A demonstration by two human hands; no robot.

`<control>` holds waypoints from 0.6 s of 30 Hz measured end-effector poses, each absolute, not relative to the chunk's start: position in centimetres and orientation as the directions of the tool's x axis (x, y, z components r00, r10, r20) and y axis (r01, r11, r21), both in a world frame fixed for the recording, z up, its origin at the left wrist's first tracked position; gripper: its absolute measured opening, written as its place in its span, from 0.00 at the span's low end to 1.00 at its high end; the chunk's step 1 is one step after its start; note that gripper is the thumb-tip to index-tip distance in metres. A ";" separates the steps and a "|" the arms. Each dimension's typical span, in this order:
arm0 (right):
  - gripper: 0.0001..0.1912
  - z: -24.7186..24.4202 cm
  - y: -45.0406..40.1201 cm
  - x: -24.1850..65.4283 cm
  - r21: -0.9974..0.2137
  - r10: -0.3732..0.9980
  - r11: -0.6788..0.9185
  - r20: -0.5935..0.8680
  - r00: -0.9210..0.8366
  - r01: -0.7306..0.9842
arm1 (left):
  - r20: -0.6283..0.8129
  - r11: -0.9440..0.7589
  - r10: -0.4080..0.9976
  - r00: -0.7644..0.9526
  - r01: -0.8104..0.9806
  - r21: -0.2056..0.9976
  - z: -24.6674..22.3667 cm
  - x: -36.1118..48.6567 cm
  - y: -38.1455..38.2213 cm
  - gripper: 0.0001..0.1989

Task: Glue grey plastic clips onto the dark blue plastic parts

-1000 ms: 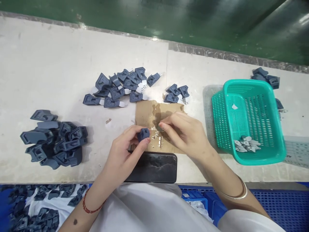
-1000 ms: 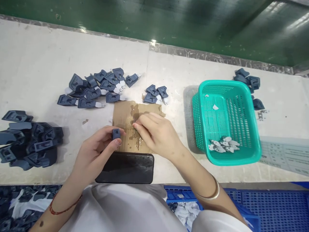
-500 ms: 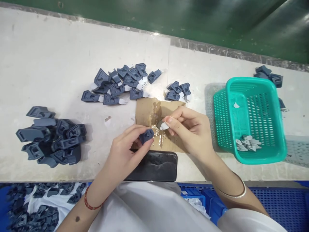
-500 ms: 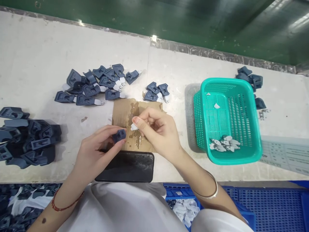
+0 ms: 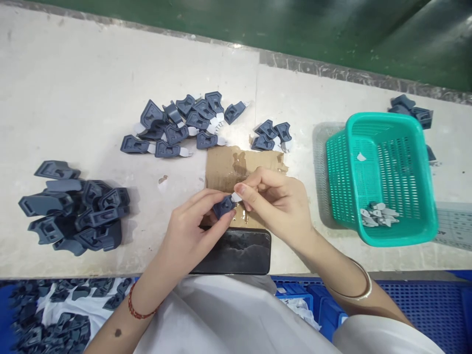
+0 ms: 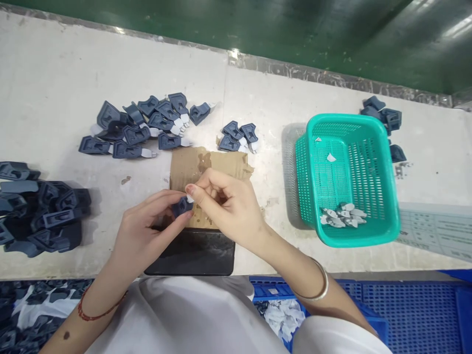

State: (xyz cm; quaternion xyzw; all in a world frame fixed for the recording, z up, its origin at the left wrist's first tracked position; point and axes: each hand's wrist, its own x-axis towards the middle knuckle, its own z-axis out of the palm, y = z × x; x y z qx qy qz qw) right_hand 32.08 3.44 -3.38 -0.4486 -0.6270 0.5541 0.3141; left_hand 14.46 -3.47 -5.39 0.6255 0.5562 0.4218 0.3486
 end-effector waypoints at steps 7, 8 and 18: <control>0.15 -3.4 3.2 31.9 -0.963 0.905 0.092 -0.025 -0.424 0.254 | 0.126 -0.134 0.991 0.049 0.429 0.893 -5.3 14.4 -3.4 0.07; 0.15 -3.4 3.2 31.9 -0.960 0.904 0.109 -0.013 -0.428 0.258 | 0.125 -0.136 0.991 0.053 0.433 0.891 -5.3 14.3 -3.4 0.07; 0.18 -3.1 2.9 31.1 -0.944 0.895 0.088 -0.065 -0.442 0.317 | 0.056 -0.080 0.996 0.071 0.410 0.908 -5.2 13.8 -3.9 0.07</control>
